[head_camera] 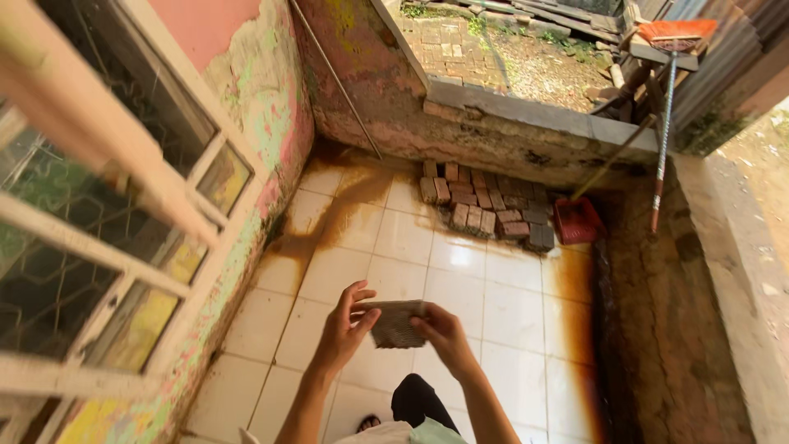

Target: The person mops a tiled floor using a mop, moving it around the corners and along the edges, then picks up and unfolds a piece of cloth.

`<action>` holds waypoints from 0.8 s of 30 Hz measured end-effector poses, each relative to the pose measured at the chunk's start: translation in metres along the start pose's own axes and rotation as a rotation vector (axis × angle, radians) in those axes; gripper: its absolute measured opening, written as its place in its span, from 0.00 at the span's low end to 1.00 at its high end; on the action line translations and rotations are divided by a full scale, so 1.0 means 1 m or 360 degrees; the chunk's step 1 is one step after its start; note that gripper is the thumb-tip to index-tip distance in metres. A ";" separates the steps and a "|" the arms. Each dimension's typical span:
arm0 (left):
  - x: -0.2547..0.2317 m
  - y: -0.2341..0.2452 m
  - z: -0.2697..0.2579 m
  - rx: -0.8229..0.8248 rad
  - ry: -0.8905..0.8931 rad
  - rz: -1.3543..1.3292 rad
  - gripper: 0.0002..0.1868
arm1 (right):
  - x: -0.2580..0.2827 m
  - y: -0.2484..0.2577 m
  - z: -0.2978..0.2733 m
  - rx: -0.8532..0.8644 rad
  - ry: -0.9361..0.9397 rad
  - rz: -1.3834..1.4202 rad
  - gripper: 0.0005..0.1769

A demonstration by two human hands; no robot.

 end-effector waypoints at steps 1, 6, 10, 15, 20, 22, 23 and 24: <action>0.002 0.004 0.028 -0.0001 -0.0002 0.0007 0.29 | -0.001 0.022 0.021 -0.0172 0.0004 0.0033 0.17; 0.033 0.050 0.163 -0.0114 0.0008 0.0107 0.36 | -0.007 0.120 0.147 -0.0601 -0.0120 0.0056 0.18; 0.066 0.098 0.260 -0.0262 0.0139 0.0040 0.35 | 0.005 0.190 0.278 -0.0593 -0.0004 0.0108 0.17; 0.101 0.167 0.345 -0.0557 0.0174 -0.0119 0.34 | 0.022 0.236 0.442 -0.0538 0.0002 -0.0064 0.15; 0.128 0.250 0.415 -0.0766 0.0275 -0.0169 0.31 | 0.032 0.250 0.592 -0.0472 0.0012 0.0161 0.14; 0.133 0.280 0.446 -0.0783 0.0314 -0.0174 0.32 | 0.031 0.254 0.636 -0.0468 -0.0002 0.0190 0.15; 0.132 0.295 0.463 -0.0800 0.0293 -0.0188 0.32 | 0.032 0.256 0.657 -0.0452 0.0009 0.0210 0.15; 0.130 0.309 0.487 -0.0819 0.0256 -0.0203 0.32 | 0.036 0.260 0.677 -0.0466 0.0008 0.0215 0.15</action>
Point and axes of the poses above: each hand's wrist, its own z-axis towards the middle knuckle, its own y-axis out of the back of the hand, x = y × z, the point moved 4 cm from there along z, towards the middle knuckle, and after that the axes turned 11 degrees about x, right-handed, at the moved point
